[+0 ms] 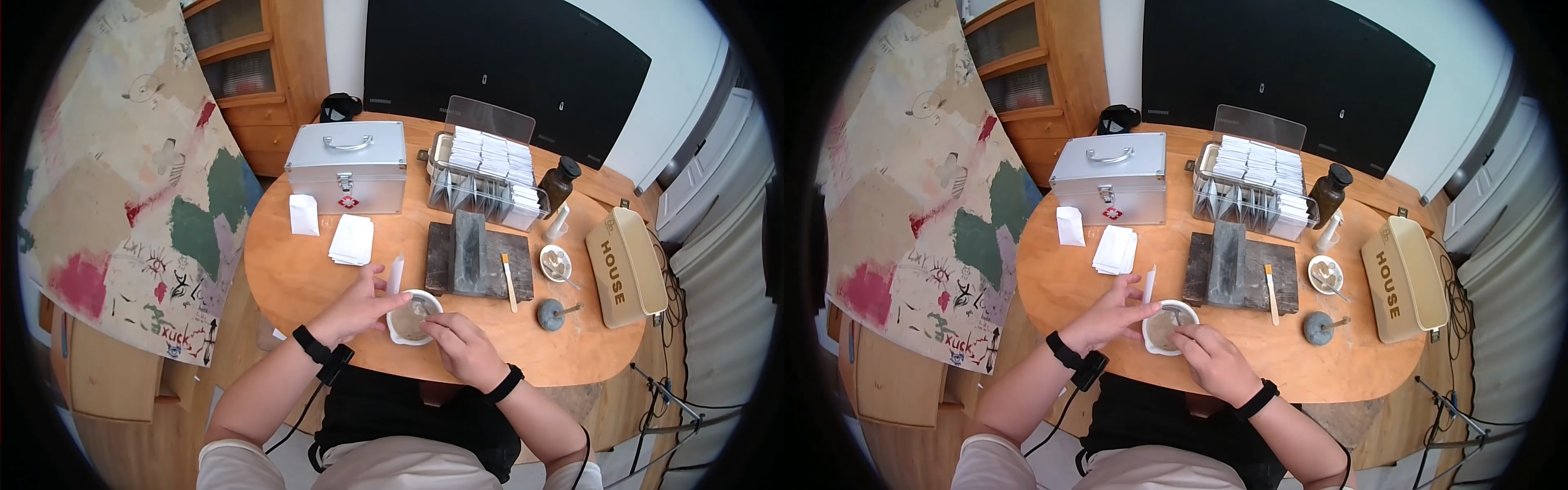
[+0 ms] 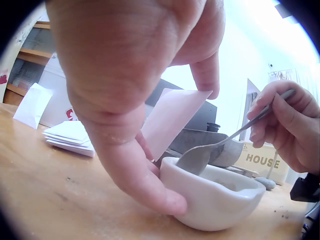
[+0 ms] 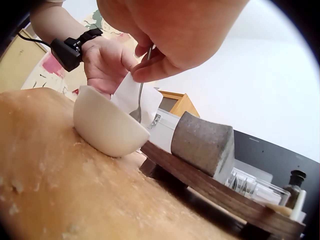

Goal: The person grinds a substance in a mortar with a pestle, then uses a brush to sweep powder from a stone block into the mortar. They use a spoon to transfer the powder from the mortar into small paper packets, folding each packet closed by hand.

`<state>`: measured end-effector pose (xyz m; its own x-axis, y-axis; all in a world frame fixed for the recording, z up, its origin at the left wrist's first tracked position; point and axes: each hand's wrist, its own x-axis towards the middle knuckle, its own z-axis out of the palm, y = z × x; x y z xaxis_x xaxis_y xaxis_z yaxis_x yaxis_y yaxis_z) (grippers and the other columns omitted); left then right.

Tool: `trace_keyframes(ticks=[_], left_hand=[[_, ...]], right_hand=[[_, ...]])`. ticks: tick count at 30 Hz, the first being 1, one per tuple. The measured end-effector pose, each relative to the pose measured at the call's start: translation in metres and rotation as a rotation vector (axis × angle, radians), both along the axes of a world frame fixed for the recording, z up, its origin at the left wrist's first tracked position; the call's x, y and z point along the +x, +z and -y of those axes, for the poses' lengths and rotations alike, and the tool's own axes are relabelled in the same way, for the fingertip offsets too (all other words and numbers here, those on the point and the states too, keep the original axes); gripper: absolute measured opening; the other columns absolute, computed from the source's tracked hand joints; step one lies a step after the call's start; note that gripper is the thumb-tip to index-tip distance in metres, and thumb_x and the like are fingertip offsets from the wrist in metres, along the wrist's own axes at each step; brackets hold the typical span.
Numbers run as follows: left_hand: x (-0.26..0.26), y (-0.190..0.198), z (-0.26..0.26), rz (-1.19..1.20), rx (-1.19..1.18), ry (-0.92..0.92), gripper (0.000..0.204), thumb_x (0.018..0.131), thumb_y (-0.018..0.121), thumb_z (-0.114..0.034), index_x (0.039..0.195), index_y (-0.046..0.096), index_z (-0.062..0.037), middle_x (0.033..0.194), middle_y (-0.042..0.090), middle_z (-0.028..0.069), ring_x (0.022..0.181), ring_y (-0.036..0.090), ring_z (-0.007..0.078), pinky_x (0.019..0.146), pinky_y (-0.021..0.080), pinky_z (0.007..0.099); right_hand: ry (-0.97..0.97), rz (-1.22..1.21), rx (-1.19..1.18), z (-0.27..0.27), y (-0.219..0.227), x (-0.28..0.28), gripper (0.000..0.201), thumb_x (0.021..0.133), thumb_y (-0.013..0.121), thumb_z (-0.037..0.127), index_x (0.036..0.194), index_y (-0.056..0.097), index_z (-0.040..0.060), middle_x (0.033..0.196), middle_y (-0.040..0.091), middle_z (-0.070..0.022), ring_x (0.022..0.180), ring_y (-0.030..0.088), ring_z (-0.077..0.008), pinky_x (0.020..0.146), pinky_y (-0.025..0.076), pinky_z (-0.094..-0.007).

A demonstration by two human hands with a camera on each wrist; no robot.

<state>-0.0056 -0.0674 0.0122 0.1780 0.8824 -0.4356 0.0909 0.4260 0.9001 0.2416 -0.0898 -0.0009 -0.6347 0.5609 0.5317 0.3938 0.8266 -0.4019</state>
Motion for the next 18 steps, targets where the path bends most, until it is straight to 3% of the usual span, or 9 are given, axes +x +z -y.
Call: trace_keyframes(ticks=[2, 13, 17, 18], left_hand=[[-0.0006, -0.0029, -0.001, -0.017, 0.028, 0.004, 0.105, 0.093, 0.08, -0.042, 0.159, 0.011, 0.0027, 0.147, 0.039, 0.0274, 0.126, 0.058, 0.0361, 0.09, 0.06, 0.0479], [0.0004, -0.003, -0.0004, -0.004, 0.027, 0.013, 0.105, 0.094, 0.08, -0.041, 0.159, 0.011, 0.003, 0.147, 0.039, 0.0266, 0.125, 0.059, 0.035, 0.089, 0.06, 0.0457], [0.0012, 0.0, 0.0002, -0.008, 0.026, 0.006, 0.103, 0.094, 0.079, -0.04, 0.159, 0.012, 0.0028, 0.145, 0.04, 0.0259, 0.125, 0.059, 0.0343, 0.089, 0.06, 0.0456], [0.0007, 0.0004, 0.0001, -0.009, 0.025, 0.007, 0.103, 0.094, 0.079, -0.04, 0.159, 0.012, 0.0028, 0.145, 0.04, 0.0259, 0.125, 0.059, 0.0343, 0.089, 0.06, 0.0456]], right_hand=[[0.004, 0.012, -0.011, -0.0003, 0.001, -0.0005, 0.042, 0.08, 0.066, -0.007, 0.12, 0.066, 0.004, 0.115, 0.066, -0.0146, 0.104, 0.068, -0.0347, 0.088, 0.059, -0.0419], [-0.035, -0.04, -0.004, 0.0012, 0.0043, -0.0005, 0.035, 0.088, 0.066, -0.009, 0.121, 0.066, 0.0028, 0.113, 0.067, -0.016, 0.099, 0.069, -0.0343, 0.084, 0.059, -0.0399], [-0.035, -0.054, -0.033, 0.0009, -0.0008, 0.0004, 0.034, 0.089, 0.066, -0.009, 0.121, 0.066, 0.0024, 0.113, 0.067, -0.0163, 0.1, 0.068, -0.034, 0.084, 0.059, -0.0402], [-0.028, -0.069, -0.062, 0.0026, -0.0017, 0.0003, 0.039, 0.084, 0.066, -0.009, 0.122, 0.065, 0.0024, 0.114, 0.066, -0.0156, 0.102, 0.067, -0.0345, 0.086, 0.058, -0.041]])
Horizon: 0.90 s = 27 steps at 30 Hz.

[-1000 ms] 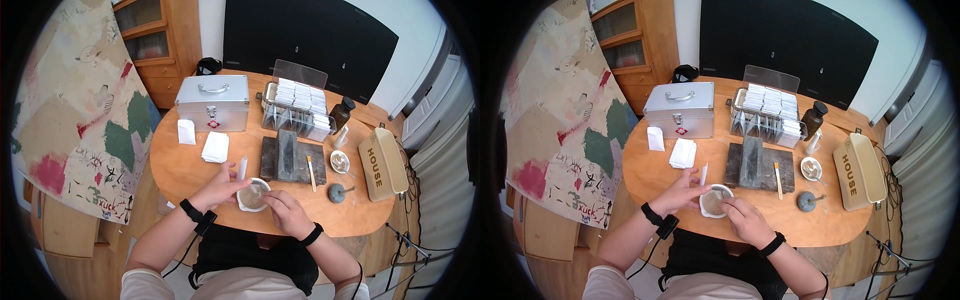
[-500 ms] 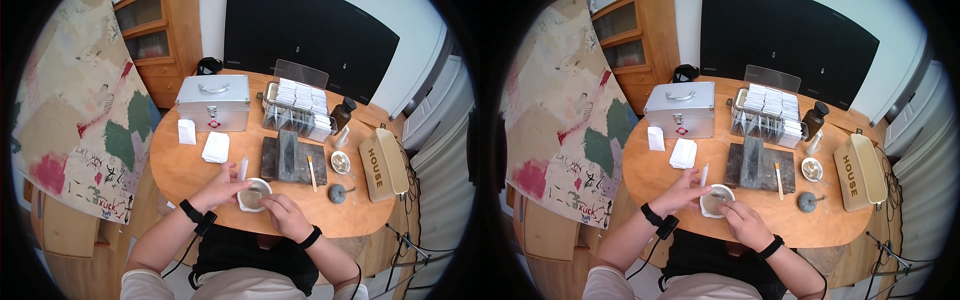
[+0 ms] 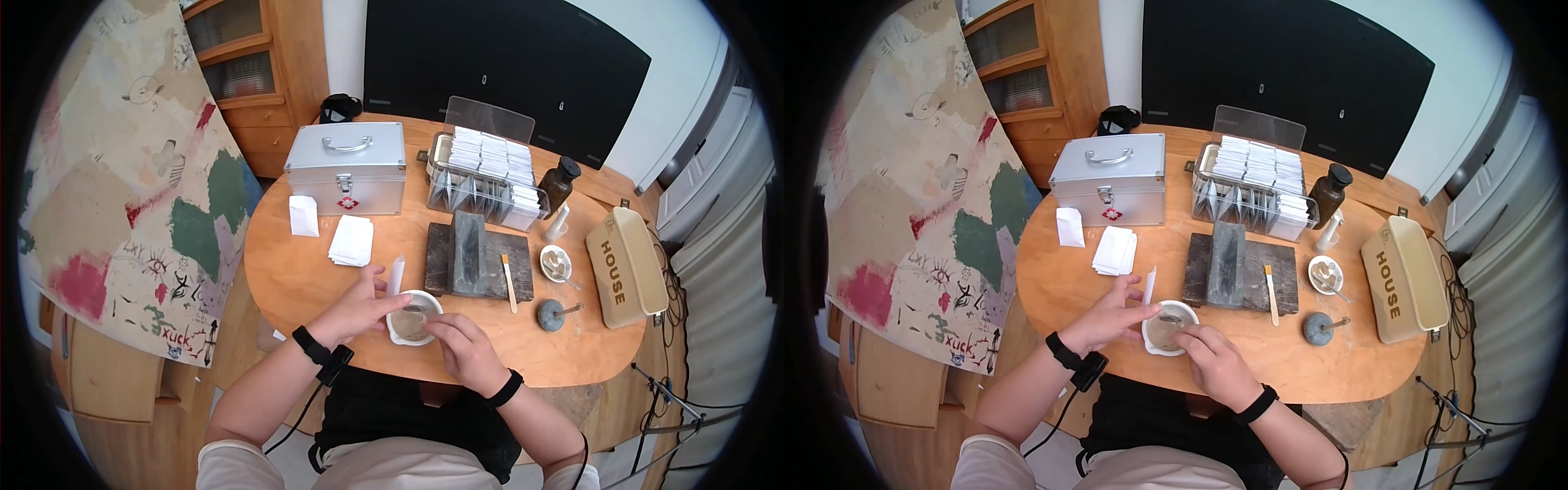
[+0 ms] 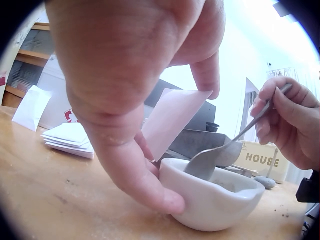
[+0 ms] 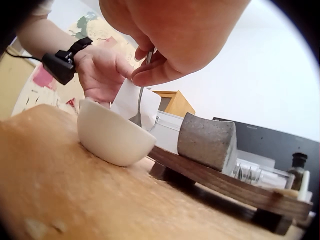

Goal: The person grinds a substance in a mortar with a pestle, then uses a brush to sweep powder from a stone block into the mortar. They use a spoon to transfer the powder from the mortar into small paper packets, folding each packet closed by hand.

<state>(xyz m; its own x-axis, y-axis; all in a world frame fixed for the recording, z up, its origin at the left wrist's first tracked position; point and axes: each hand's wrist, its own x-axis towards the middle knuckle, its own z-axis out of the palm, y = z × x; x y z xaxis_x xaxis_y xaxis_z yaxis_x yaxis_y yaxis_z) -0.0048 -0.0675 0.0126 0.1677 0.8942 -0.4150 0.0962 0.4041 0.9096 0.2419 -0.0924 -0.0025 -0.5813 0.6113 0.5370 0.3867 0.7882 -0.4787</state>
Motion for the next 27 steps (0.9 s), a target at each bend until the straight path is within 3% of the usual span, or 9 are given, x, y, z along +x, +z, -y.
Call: trace_keyframes(ticks=[2, 4, 12, 14, 21, 23, 27], left_hand=[[0.0, 0.0, 0.0, 0.004, -0.018, -0.018, 0.101, 0.095, 0.078, -0.041, 0.16, 0.012, -0.0013, 0.148, 0.036, 0.0258, 0.132, 0.051, 0.0365, 0.092, 0.06, 0.0457], [0.0, -0.001, -0.001, 0.013, -0.013, -0.02, 0.101, 0.095, 0.078, -0.041, 0.16, 0.012, -0.0011, 0.148, 0.036, 0.0257, 0.132, 0.051, 0.0362, 0.092, 0.06, 0.0454], [0.001, -0.001, -0.003, 0.006, -0.005, -0.014, 0.1, 0.095, 0.079, -0.041, 0.159, 0.013, -0.0003, 0.148, 0.036, 0.0253, 0.132, 0.052, 0.036, 0.093, 0.06, 0.0455], [0.001, -0.004, -0.003, 0.011, 0.024, 0.004, 0.105, 0.093, 0.08, -0.041, 0.159, 0.011, 0.0042, 0.146, 0.04, 0.027, 0.123, 0.06, 0.0342, 0.087, 0.061, 0.0434], [0.0, -0.006, -0.004, 0.01, 0.027, 0.006, 0.105, 0.093, 0.08, -0.041, 0.159, 0.011, 0.0043, 0.144, 0.041, 0.0267, 0.123, 0.06, 0.0341, 0.088, 0.06, 0.0442], [-0.001, -0.004, -0.004, 0.034, -0.006, -0.015, 0.1, 0.095, 0.078, -0.04, 0.159, 0.012, -0.0003, 0.148, 0.036, 0.0262, 0.133, 0.051, 0.036, 0.095, 0.06, 0.0455], [0.0, -0.005, -0.004, 0.034, -0.003, -0.019, 0.1, 0.095, 0.078, -0.04, 0.159, 0.012, -0.0001, 0.148, 0.036, 0.0262, 0.133, 0.052, 0.0359, 0.094, 0.06, 0.0454]], right_hand=[[0.006, -0.015, -0.029, 0.003, 0.001, 0.0, 0.043, 0.08, 0.066, -0.008, 0.122, 0.065, 0.0024, 0.115, 0.065, -0.0148, 0.104, 0.066, -0.0349, 0.088, 0.058, -0.0419], [-0.02, 0.035, 0.094, 0.006, 0.006, -0.002, 0.044, 0.08, 0.066, -0.007, 0.123, 0.064, 0.0023, 0.115, 0.065, -0.0149, 0.104, 0.067, -0.0344, 0.088, 0.058, -0.0417], [-0.008, 0.081, 0.079, 0.005, 0.0, -0.006, 0.044, 0.08, 0.067, -0.005, 0.123, 0.063, 0.0018, 0.115, 0.066, -0.0156, 0.103, 0.068, -0.0341, 0.088, 0.059, -0.0417], [-0.014, 0.075, 0.076, 0.003, -0.001, -0.004, 0.044, 0.08, 0.067, -0.006, 0.123, 0.063, 0.0019, 0.116, 0.066, -0.0155, 0.103, 0.068, -0.034, 0.088, 0.059, -0.0415], [-0.006, 0.063, 0.073, 0.006, 0.0, -0.003, 0.043, 0.08, 0.066, -0.007, 0.122, 0.064, 0.0017, 0.116, 0.066, -0.0151, 0.103, 0.068, -0.0339, 0.087, 0.059, -0.041], [-0.011, 0.07, 0.071, 0.004, -0.001, -0.002, 0.043, 0.08, 0.066, -0.007, 0.122, 0.064, 0.0017, 0.116, 0.066, -0.0151, 0.103, 0.067, -0.034, 0.088, 0.059, -0.041], [-0.001, 0.028, 0.023, 0.001, -0.007, -0.003, 0.044, 0.079, 0.067, -0.008, 0.121, 0.065, 0.0024, 0.118, 0.065, -0.0152, 0.106, 0.066, -0.0346, 0.089, 0.058, -0.0407]])
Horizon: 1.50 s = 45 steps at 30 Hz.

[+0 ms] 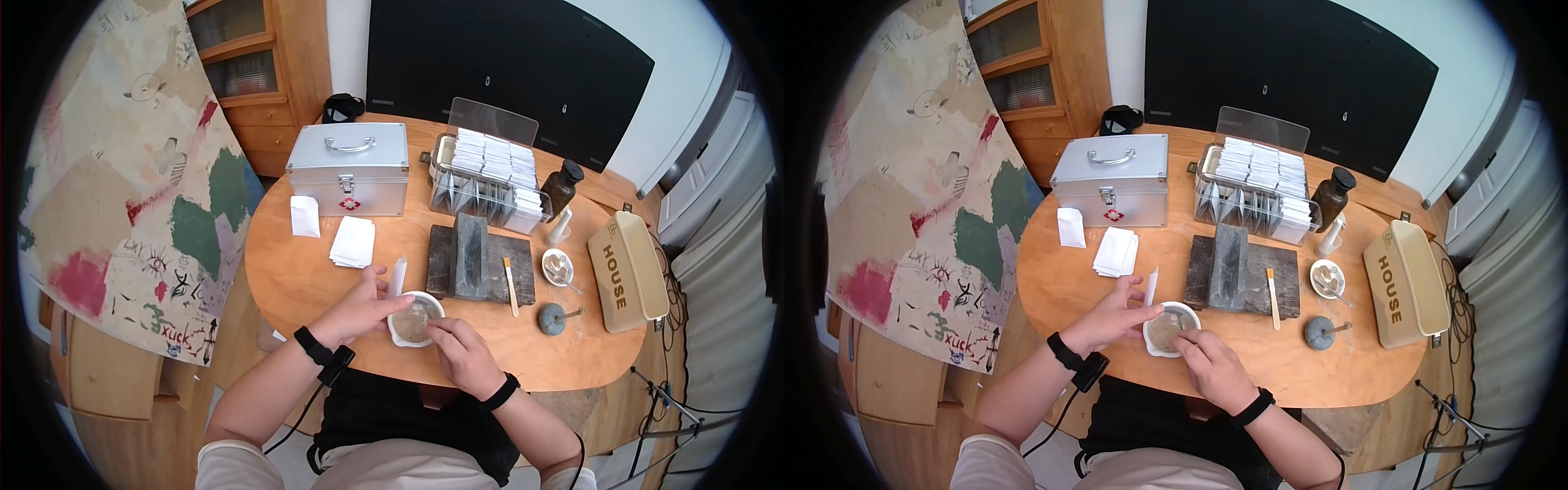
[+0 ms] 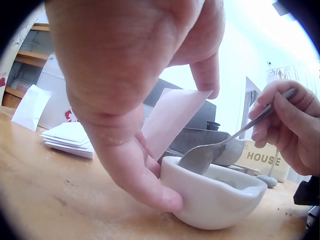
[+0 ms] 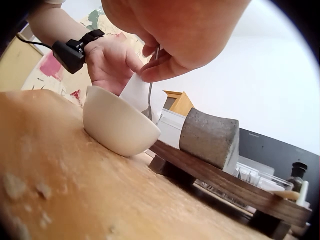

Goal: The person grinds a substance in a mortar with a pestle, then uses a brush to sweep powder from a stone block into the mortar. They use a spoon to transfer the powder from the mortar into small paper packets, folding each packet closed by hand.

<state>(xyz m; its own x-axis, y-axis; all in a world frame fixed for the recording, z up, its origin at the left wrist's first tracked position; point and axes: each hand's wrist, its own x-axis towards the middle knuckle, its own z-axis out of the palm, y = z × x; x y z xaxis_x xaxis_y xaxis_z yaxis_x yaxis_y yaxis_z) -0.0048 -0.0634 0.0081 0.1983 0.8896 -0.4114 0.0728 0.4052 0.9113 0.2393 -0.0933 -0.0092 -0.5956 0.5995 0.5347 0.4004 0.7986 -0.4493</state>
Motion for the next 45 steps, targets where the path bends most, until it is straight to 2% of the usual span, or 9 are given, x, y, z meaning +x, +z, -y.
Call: trace_keyframes(ticks=[2, 10, 26, 29, 31, 38, 40, 42, 45], left_hand=[[0.001, -0.003, 0.0, -0.014, 0.039, 0.03, 0.102, 0.094, 0.079, -0.039, 0.158, 0.012, 0.0052, 0.141, 0.044, 0.0258, 0.123, 0.06, 0.0333, 0.087, 0.061, 0.0437], [-0.001, -0.001, 0.003, -0.009, 0.027, 0.017, 0.1, 0.095, 0.079, -0.038, 0.158, 0.013, 0.0025, 0.142, 0.042, 0.0253, 0.126, 0.057, 0.0334, 0.09, 0.06, 0.0442], [-0.001, 0.002, 0.004, 0.011, 0.009, 0.005, 0.1, 0.096, 0.078, -0.037, 0.159, 0.011, 0.0016, 0.145, 0.038, 0.0262, 0.131, 0.053, 0.0355, 0.095, 0.059, 0.0457], [-0.001, -0.001, 0.003, 0.009, 0.006, 0.003, 0.1, 0.095, 0.078, -0.037, 0.159, 0.011, 0.0017, 0.145, 0.038, 0.0267, 0.131, 0.053, 0.0354, 0.094, 0.06, 0.0454], [0.001, 0.002, 0.004, 0.024, 0.01, 0.006, 0.1, 0.095, 0.079, -0.036, 0.159, 0.011, 0.0017, 0.145, 0.038, 0.0269, 0.13, 0.054, 0.0353, 0.094, 0.06, 0.0453], [0.002, 0.0, 0.005, 0.008, 0.023, 0.017, 0.1, 0.095, 0.078, -0.036, 0.159, 0.011, 0.002, 0.144, 0.041, 0.0258, 0.127, 0.057, 0.0344, 0.095, 0.06, 0.0452], [0.003, 0.001, 0.006, 0.012, 0.015, 0.014, 0.1, 0.095, 0.078, -0.038, 0.159, 0.011, 0.0017, 0.144, 0.042, 0.025, 0.127, 0.057, 0.0338, 0.094, 0.06, 0.0449], [0.005, 0.002, 0.007, 0.016, 0.016, 0.01, 0.101, 0.095, 0.078, -0.039, 0.159, 0.012, 0.0015, 0.144, 0.043, 0.0242, 0.127, 0.057, 0.0332, 0.092, 0.06, 0.0445], [0.008, 0.002, 0.01, -0.002, 0.016, -0.004, 0.1, 0.095, 0.078, -0.041, 0.158, 0.013, 0.0008, 0.143, 0.044, 0.0226, 0.126, 0.057, 0.0318, 0.09, 0.06, 0.0436]], right_hand=[[0.018, -0.02, -0.048, 0.0, 0.0, -0.002, 0.045, 0.078, 0.067, -0.009, 0.121, 0.065, 0.0026, 0.118, 0.064, -0.0152, 0.106, 0.066, -0.0348, 0.089, 0.058, -0.0407], [0.187, -0.081, -0.26, 0.005, 0.008, 0.001, 0.019, 0.092, 0.068, -0.004, 0.109, 0.069, 0.0033, 0.114, 0.068, -0.0135, 0.104, 0.068, -0.0318, 0.09, 0.058, -0.0386], [0.105, -0.229, -0.524, -0.003, 0.016, 0.029, 0.02, 0.099, 0.057, -0.005, 0.116, 0.064, 0.0021, 0.113, 0.068, -0.0152, 0.097, 0.07, -0.0267, 0.085, 0.056, -0.0344], [0.145, -0.304, -0.614, -0.005, 0.012, 0.028, 0.017, 0.103, 0.054, -0.002, 0.117, 0.063, 0.0003, 0.113, 0.069, -0.0126, 0.099, 0.07, -0.0221, 0.087, 0.057, -0.033], [0.106, -0.343, -0.907, -0.006, 0.01, 0.028, 0.017, 0.106, 0.051, 0.001, 0.12, 0.061, -0.0007, 0.115, 0.069, -0.0091, 0.103, 0.068, -0.0175, 0.092, 0.056, -0.0323], [0.105, -0.414, -0.892, -0.024, 0.024, 0.031, 0.018, 0.108, 0.052, 0.005, 0.125, 0.058, 0.0004, 0.117, 0.067, -0.0065, 0.107, 0.065, -0.0142, 0.097, 0.054, -0.0303], [0.087, -0.376, -0.834, -0.027, 0.028, 0.023, 0.016, 0.106, 0.057, 0.003, 0.121, 0.061, 0.0001, 0.115, 0.067, -0.0096, 0.104, 0.068, -0.0207, 0.094, 0.055, -0.0337], [0.082, -0.022, -0.292, -0.029, 0.036, 0.016, 0.013, 0.102, 0.061, 0.0, 0.114, 0.063, -0.0004, 0.111, 0.067, -0.0145, 0.102, 0.069, -0.0311, 0.09, 0.056, -0.0379], [0.039, 0.0, -0.198, -0.026, 0.035, 0.008, 0.012, 0.099, 0.062, -0.001, 0.111, 0.064, -0.0002, 0.108, 0.065, -0.0182, 0.1, 0.066, -0.0391, 0.086, 0.055, -0.041]])
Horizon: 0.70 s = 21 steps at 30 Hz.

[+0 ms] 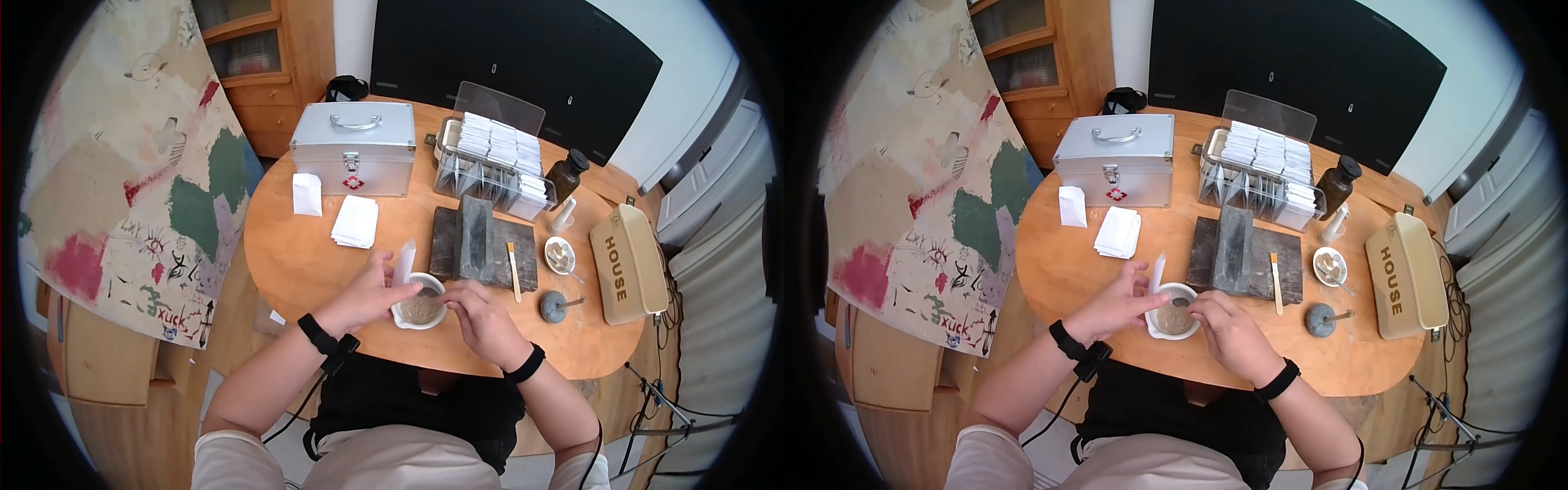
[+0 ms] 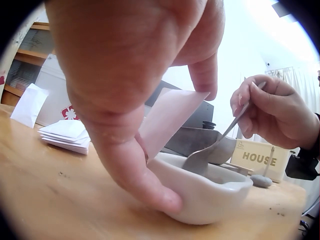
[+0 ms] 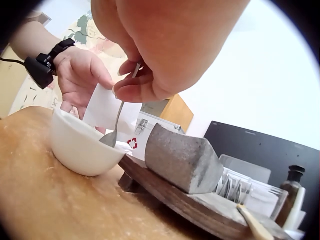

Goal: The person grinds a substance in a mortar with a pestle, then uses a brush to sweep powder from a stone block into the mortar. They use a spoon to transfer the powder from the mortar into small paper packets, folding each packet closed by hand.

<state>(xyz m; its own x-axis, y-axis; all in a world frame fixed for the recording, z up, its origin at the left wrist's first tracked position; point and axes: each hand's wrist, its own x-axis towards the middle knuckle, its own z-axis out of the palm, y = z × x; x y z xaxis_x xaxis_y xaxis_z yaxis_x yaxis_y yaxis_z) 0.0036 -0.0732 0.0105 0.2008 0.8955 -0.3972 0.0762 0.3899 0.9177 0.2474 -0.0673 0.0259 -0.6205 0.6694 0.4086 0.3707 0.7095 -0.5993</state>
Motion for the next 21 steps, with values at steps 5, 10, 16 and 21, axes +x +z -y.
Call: trace_keyframes(ticks=[5, 10, 16, 21], left_hand=[[0.002, -0.005, 0.003, 0.015, 0.017, 0.013, 0.096, 0.096, 0.077, -0.042, 0.157, 0.015, -0.0009, 0.141, 0.046, 0.0212, 0.125, 0.058, 0.0307, 0.088, 0.06, 0.0446], [0.002, -0.007, 0.003, 0.026, 0.016, 0.014, 0.093, 0.096, 0.077, -0.04, 0.156, 0.017, -0.0024, 0.141, 0.046, 0.0204, 0.125, 0.058, 0.0308, 0.088, 0.061, 0.0453], [0.003, -0.005, 0.005, 0.019, 0.009, 0.017, 0.09, 0.097, 0.076, -0.04, 0.156, 0.018, -0.0028, 0.141, 0.045, 0.0201, 0.127, 0.057, 0.0308, 0.088, 0.061, 0.0451], [0.007, -0.003, 0.004, 0.011, 0.039, 0.048, 0.091, 0.098, 0.076, -0.031, 0.154, 0.016, 0.0061, 0.135, 0.05, 0.0219, 0.119, 0.062, 0.0283, 0.082, 0.062, 0.0405]], right_hand=[[-0.183, -0.048, -0.208, -0.001, -0.004, 0.0, 0.011, 0.104, 0.057, 0.003, 0.111, 0.064, 0.0, 0.104, 0.067, -0.0165, 0.088, 0.069, -0.0321, 0.079, 0.056, -0.0385], [-0.335, -0.254, -0.52, 0.0, -0.035, -0.002, 0.017, 0.11, 0.05, 0.008, 0.112, 0.063, -0.0019, 0.099, 0.068, -0.0124, 0.079, 0.069, -0.0182, 0.074, 0.057, -0.0321], [-0.344, -0.631, -0.774, -0.002, -0.074, 0.003, 0.022, 0.114, 0.046, 0.018, 0.119, 0.058, -0.0001, 0.1, 0.066, -0.0076, 0.081, 0.069, -0.0145, 0.075, 0.059, -0.0282], [-0.373, -0.696, -0.823, 0.002, -0.072, -0.004, 0.022, 0.113, 0.046, 0.016, 0.12, 0.058, -0.0015, 0.1, 0.064, -0.008, 0.082, 0.069, -0.0124, 0.076, 0.06, -0.0269]])
